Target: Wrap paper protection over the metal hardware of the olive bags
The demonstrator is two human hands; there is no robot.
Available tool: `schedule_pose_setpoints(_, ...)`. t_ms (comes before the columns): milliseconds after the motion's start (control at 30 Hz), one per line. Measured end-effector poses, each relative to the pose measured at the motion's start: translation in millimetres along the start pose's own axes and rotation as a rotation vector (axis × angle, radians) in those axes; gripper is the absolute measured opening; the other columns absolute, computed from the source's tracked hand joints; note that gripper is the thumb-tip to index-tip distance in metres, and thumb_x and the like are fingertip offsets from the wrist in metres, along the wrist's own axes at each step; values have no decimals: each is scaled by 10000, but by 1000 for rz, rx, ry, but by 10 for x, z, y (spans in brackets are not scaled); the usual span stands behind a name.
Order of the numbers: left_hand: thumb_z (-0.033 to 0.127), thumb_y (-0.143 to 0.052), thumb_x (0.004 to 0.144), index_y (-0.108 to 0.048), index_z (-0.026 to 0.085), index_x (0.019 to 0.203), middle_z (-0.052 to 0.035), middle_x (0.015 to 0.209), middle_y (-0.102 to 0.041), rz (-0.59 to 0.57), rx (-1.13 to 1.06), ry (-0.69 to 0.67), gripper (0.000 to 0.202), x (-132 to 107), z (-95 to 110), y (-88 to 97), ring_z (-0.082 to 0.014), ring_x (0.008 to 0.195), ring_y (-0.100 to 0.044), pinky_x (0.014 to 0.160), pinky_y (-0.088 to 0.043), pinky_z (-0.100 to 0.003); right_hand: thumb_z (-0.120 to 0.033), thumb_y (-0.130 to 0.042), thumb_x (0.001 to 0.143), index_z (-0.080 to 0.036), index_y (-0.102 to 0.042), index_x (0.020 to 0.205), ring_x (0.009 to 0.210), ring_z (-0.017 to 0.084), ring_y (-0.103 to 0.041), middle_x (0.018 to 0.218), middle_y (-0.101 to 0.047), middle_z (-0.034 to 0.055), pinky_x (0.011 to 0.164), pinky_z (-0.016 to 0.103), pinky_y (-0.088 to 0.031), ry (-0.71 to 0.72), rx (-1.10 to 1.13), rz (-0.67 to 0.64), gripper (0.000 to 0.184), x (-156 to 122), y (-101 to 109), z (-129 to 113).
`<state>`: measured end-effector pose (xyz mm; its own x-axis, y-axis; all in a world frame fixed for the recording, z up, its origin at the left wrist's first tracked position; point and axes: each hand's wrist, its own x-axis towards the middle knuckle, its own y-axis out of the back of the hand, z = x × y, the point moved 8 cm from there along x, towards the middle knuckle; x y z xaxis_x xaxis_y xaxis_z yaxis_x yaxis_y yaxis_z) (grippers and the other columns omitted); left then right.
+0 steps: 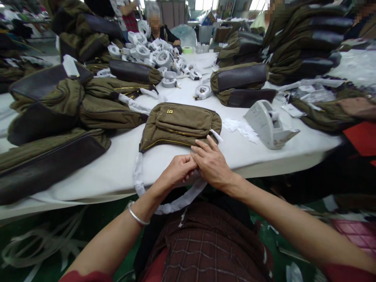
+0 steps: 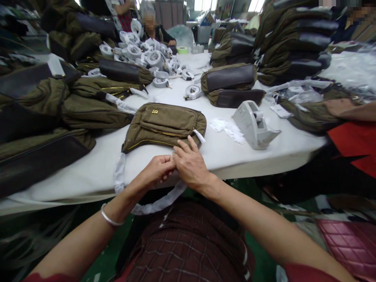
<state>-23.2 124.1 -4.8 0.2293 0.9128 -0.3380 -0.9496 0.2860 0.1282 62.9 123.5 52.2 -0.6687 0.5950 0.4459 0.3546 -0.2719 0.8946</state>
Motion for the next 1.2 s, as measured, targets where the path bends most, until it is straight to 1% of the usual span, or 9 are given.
schedule_pose_setpoints(133,406,-574,686,-447,198,621,81,486,-447,-53,-159,150,252,4,-183,-66,-40,362,-297,347,-199,-163,-131,-476,931,-88,-676,1136,1312,311,-474,1248,-659,141,1176,567,-235,-37,-56,139,290,-22,-107,-36)
schedule_pose_setpoints(233,443,-576,703,-436,205,622,82,474,-441,-45,-46,126,287,34,-160,-14,-56,362,-303,352,-213,-175,-150,-459,946,-124,-667,1148,1352,295,-430,1273,-650,111,1185,569,-207,-79,-50,181,291,-39,-142,-26)
schedule_pose_setpoints(433,262,-486,857,-621,206,795,4,769,-686,122,655,-526,158,-69,383,79,-162,730,-648,702,-489,-240,-255,-572,870,-117,-571,1279,1417,306,-317,1418,-534,107,1200,561,-144,-126,76,-126,431,-58,-47,48)
schedule_pose_setpoints(600,111,-417,866,-613,236,914,6,702,-626,240,1127,-1064,237,-367,416,-97,-142,569,-598,521,-448,-210,-295,-578,878,-180,-648,1184,1416,305,-326,1444,-509,88,1171,568,-206,-33,125,-314,334,-82,147,116)
schedule_pose_setpoints(700,73,-426,839,-596,229,1002,4,713,-627,292,1216,-1206,283,-448,361,-131,-141,562,-606,512,-455,-208,-292,-576,896,-202,-711,1041,1401,298,-360,1391,-566,61,1162,567,-217,57,111,-366,218,-42,99,160)
schedule_pose_setpoints(867,203,-450,906,-608,255,963,14,755,-688,372,983,-1050,176,-337,284,62,-143,621,-680,551,-504,-196,-333,-538,936,-228,-708,996,1364,236,-413,1236,-679,-10,1194,561,-86,133,89,-218,209,-30,-22,163)
schedule_pose_setpoints(1067,408,-438,934,-609,274,781,54,683,-696,107,620,-556,265,12,-2,127,-154,621,-682,588,-536,-199,-246,-574,894,-214,-686,914,1308,225,-474,1109,-723,-24,1214,534,-24,165,-13,26,118,-209,-58,47)
schedule_pose_setpoints(1133,402,-433,935,-617,279,780,57,682,-697,74,626,-543,271,39,-7,113,-153,617,-685,587,-544,-200,-252,-561,904,-216,-681,924,1267,212,-515,1078,-732,-30,1218,520,-36,137,1,93,127,-257,-50,54)
schedule_pose_setpoints(1200,375,-465,924,-638,289,842,48,745,-715,128,683,-668,210,3,73,150,-156,649,-700,606,-563,-207,-260,-547,919,-225,-677,949,1226,186,-548,1053,-738,-39,1220,497,-37,85,38,137,138,-288,-41,95)
